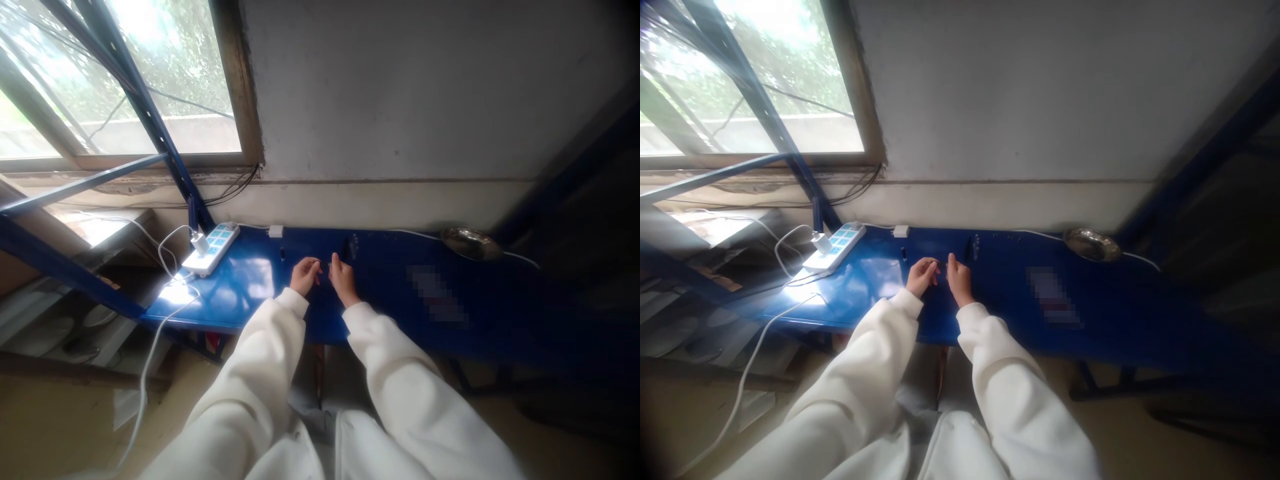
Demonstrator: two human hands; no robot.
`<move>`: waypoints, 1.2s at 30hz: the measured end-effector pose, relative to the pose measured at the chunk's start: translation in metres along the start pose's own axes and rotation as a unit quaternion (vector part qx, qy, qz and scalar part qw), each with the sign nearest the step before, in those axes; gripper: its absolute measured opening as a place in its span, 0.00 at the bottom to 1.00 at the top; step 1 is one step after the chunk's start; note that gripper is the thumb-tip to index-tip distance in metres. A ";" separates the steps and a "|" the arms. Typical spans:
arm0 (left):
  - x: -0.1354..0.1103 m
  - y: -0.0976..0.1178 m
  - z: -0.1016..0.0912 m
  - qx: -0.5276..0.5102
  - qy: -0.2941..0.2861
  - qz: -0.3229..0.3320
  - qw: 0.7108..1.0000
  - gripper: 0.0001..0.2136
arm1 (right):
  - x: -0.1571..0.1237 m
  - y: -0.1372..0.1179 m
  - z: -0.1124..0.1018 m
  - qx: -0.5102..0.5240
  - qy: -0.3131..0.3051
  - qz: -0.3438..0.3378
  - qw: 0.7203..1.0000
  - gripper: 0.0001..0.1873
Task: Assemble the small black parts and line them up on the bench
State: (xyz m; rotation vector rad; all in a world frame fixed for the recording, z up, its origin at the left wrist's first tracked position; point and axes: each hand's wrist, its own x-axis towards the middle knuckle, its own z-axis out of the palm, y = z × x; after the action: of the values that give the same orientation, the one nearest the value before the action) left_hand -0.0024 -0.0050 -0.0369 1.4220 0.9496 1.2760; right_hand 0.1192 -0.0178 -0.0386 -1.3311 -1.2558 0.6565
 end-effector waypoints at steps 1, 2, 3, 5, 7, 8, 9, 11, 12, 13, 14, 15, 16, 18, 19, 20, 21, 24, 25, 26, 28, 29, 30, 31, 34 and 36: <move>0.001 -0.001 -0.001 -0.002 0.013 0.004 1.000 0.20 | 0.000 0.000 0.000 0.013 -0.005 -0.001 1.000 0.28; 0.002 -0.002 -0.001 -0.006 0.025 0.008 1.000 0.20 | 0.000 0.000 0.000 0.027 -0.011 -0.004 1.000 0.27; 0.002 -0.003 -0.002 -0.010 0.032 0.010 0.999 0.20 | 0.000 0.000 0.001 0.039 -0.018 -0.006 0.999 0.25; 0.003 -0.005 -0.002 -0.017 0.037 0.009 0.999 0.19 | 0.001 0.000 0.001 0.062 -0.034 -0.008 0.997 0.22; 0.003 -0.005 -0.002 -0.022 0.033 0.005 0.999 0.19 | 0.002 0.000 0.001 0.091 -0.047 -0.001 0.995 0.20; 0.003 -0.005 -0.002 -0.023 0.031 0.003 0.999 0.19 | 0.002 0.000 0.001 0.106 -0.052 0.006 0.993 0.19; 0.002 -0.004 -0.002 -0.024 0.030 0.002 0.999 0.19 | 0.003 -0.001 0.001 0.122 -0.056 0.014 0.991 0.18; 0.002 -0.004 -0.002 -0.020 0.028 0.001 0.999 0.19 | 0.003 -0.002 0.000 0.146 -0.058 0.027 0.987 0.17; 0.001 -0.003 -0.002 -0.016 0.029 -0.001 0.999 0.19 | 0.002 -0.003 0.000 0.154 -0.057 0.032 0.986 0.17; 0.001 -0.003 -0.002 -0.010 0.030 -0.004 0.999 0.19 | 0.002 -0.003 0.000 0.160 -0.055 0.034 0.985 0.16; 0.001 -0.003 -0.001 -0.005 0.032 -0.007 0.999 0.19 | 0.001 -0.004 0.000 0.165 -0.053 0.035 0.984 0.16; 0.001 -0.002 -0.001 0.001 0.034 -0.009 0.999 0.18 | 0.001 -0.004 0.000 0.169 -0.053 0.035 0.984 0.16; 0.001 -0.002 -0.001 0.008 0.037 -0.010 0.999 0.18 | 0.000 -0.005 0.000 0.171 -0.054 0.034 0.983 0.16; 0.000 0.000 -0.001 0.024 0.046 -0.008 0.999 0.17 | -0.001 -0.005 0.001 0.170 -0.057 0.032 0.983 0.16; -0.001 0.001 -0.001 0.032 0.051 -0.005 0.998 0.17 | -0.001 -0.006 0.001 0.168 -0.059 0.030 0.984 0.16; -0.001 0.002 0.000 0.039 0.056 -0.002 0.998 0.17 | -0.001 -0.006 0.001 0.167 -0.061 0.028 0.984 0.17; -0.002 0.003 0.000 0.045 0.060 0.000 0.997 0.18 | -0.002 -0.007 0.001 0.168 -0.062 0.027 0.984 0.17; -0.002 0.005 0.000 0.056 0.070 -0.007 0.996 0.21 | -0.002 -0.009 0.001 0.167 -0.063 0.025 0.984 0.17; -0.002 0.005 0.000 0.055 0.075 -0.015 0.996 0.21 | -0.002 -0.010 0.001 0.164 -0.064 0.025 0.984 0.17; -0.002 0.005 0.000 0.052 0.081 -0.025 0.995 0.22 | -0.002 -0.010 0.000 0.159 -0.066 0.025 0.985 0.17; -0.001 0.004 -0.001 0.042 0.094 -0.048 0.993 0.23 | -0.002 -0.010 0.001 0.152 -0.071 0.024 0.986 0.17; -0.001 0.004 -0.001 0.039 0.103 -0.058 0.992 0.23 | -0.002 -0.010 0.001 0.154 -0.072 0.026 0.985 0.17; -0.001 0.004 -0.002 0.038 0.114 -0.064 0.991 0.24 | -0.002 -0.010 0.001 0.158 -0.073 0.028 0.984 0.16; 0.000 0.004 -0.003 0.038 0.125 -0.067 0.989 0.25 | -0.002 -0.009 0.001 0.165 -0.073 0.031 0.983 0.16; 0.000 0.005 -0.003 0.018 0.152 -0.070 0.986 0.25 | -0.001 -0.008 0.001 0.180 -0.065 0.039 0.981 0.15; 0.001 0.007 -0.003 -0.009 0.146 -0.071 0.987 0.23 | 0.000 -0.006 0.001 0.177 -0.054 0.044 0.982 0.15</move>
State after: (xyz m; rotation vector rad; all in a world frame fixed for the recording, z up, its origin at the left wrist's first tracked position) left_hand -0.0054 -0.0054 -0.0303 1.1493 1.2089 1.4056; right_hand 0.1166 -0.0189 -0.0328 -1.0703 -1.1074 0.9757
